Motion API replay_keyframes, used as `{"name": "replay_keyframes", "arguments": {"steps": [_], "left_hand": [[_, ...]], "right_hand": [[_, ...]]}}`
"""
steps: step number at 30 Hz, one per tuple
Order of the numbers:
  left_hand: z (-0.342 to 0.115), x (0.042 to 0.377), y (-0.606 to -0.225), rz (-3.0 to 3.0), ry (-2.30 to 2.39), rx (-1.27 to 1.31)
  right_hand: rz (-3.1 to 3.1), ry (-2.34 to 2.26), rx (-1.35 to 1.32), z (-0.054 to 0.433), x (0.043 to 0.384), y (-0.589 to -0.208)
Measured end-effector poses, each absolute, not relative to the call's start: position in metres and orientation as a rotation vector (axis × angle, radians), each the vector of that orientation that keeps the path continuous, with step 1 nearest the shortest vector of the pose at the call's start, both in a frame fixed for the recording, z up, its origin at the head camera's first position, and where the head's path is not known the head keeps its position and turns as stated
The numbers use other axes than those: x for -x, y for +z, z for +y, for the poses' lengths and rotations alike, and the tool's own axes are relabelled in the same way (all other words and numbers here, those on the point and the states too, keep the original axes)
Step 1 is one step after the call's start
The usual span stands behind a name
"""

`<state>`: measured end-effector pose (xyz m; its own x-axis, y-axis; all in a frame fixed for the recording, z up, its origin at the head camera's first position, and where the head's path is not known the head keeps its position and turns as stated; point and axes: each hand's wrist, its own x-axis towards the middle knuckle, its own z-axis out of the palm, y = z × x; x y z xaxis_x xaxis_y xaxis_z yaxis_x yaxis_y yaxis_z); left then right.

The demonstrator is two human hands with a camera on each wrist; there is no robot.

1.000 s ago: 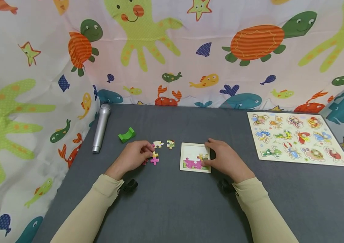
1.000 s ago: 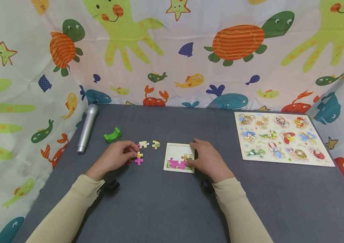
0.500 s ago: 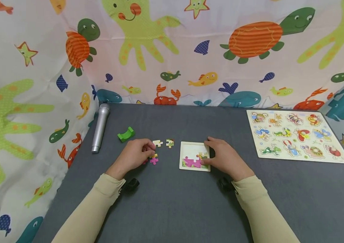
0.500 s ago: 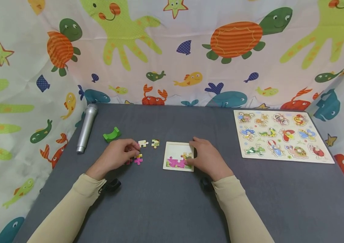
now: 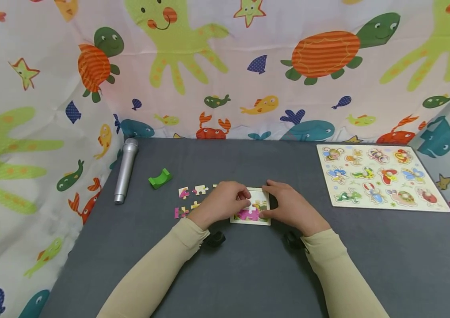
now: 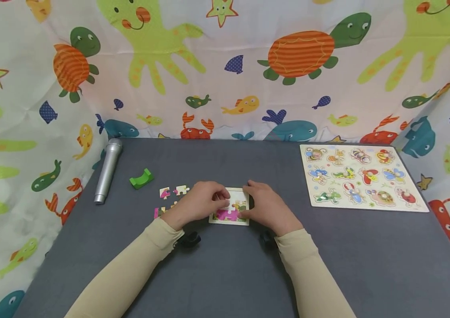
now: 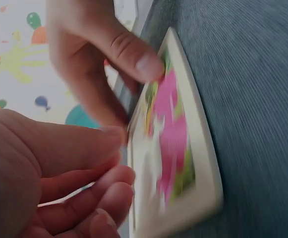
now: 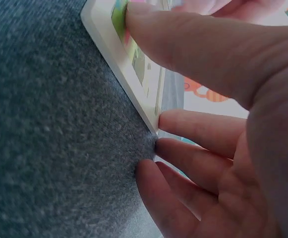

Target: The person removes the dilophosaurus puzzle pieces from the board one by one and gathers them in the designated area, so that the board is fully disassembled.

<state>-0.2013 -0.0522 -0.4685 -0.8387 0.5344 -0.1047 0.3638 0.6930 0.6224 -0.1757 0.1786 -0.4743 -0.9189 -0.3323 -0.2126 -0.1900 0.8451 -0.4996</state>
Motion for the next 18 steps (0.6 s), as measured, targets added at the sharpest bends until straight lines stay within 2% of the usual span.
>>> {"name": "replay_keyframes", "arguments": {"steps": [6,18], "left_hand": [[-0.030,0.204,-0.475,2.623,0.823,-0.750],[-0.024,0.204,-0.477,2.620,0.814,-0.755]], "right_hand": [[2.704,-0.732,0.442,0.180,0.176,-0.475],[2.706,-0.746,0.453,0.184,0.175,-0.472]]}}
